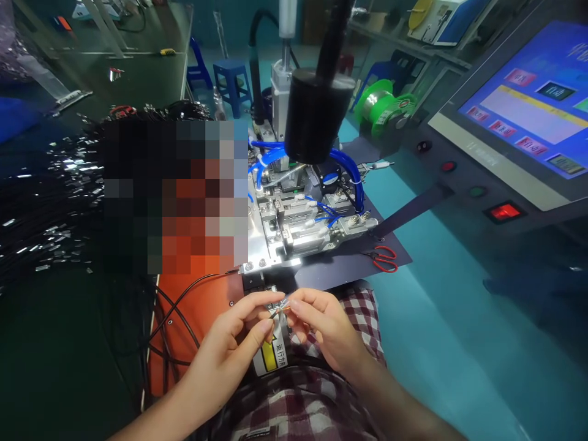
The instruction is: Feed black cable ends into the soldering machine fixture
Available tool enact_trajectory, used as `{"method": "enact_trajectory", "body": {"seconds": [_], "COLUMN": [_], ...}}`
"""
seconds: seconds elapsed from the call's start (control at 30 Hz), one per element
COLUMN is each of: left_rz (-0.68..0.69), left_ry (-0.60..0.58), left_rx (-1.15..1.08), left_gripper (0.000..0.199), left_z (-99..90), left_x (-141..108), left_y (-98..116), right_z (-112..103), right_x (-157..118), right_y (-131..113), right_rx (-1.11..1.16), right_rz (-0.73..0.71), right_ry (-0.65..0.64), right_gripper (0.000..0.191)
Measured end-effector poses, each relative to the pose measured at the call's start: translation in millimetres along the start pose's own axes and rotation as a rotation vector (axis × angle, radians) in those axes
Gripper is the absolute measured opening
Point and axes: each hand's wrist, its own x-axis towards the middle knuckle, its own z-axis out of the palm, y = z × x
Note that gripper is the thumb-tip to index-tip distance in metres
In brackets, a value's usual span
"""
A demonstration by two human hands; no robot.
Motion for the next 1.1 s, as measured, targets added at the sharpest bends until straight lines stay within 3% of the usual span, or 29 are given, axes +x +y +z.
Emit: {"method": "enact_trajectory", "body": {"seconds": [0.37, 0.57, 0.7, 0.9, 1.1], "left_rz": [-0.085, -0.078, -0.087, -0.124, -0.138], "left_ry": [0.002, -0.054, -0.028, -0.076, -0.139], "left_rx": [-0.096, -0.133, -0.136, -0.165, -0.166], "left_gripper": [0.033, 0.033, 0.032, 0.032, 0.033], "left_z": [-1.7, -2.3, -3.2, -3.4, -5.0], "left_x": [1, 0, -1, 0, -1], "left_y": [-4, -5, -6, -3, -1], "right_z": [3, 4, 4, 4, 0], "right_x": [-1, -1, -2, 0, 3], "right_y": [6, 5, 7, 12, 0], "right_rx": [0.081, 0.119, 0.125, 0.048, -0.119], "right_rz": [-0.001, 0.033, 0.020, -0.021, -0.048], "right_ry": [0.030, -0.028, -0.032, -0.045, -0.088], "right_gripper": [0.025, 0.028, 0.027, 0.027, 0.027]}}
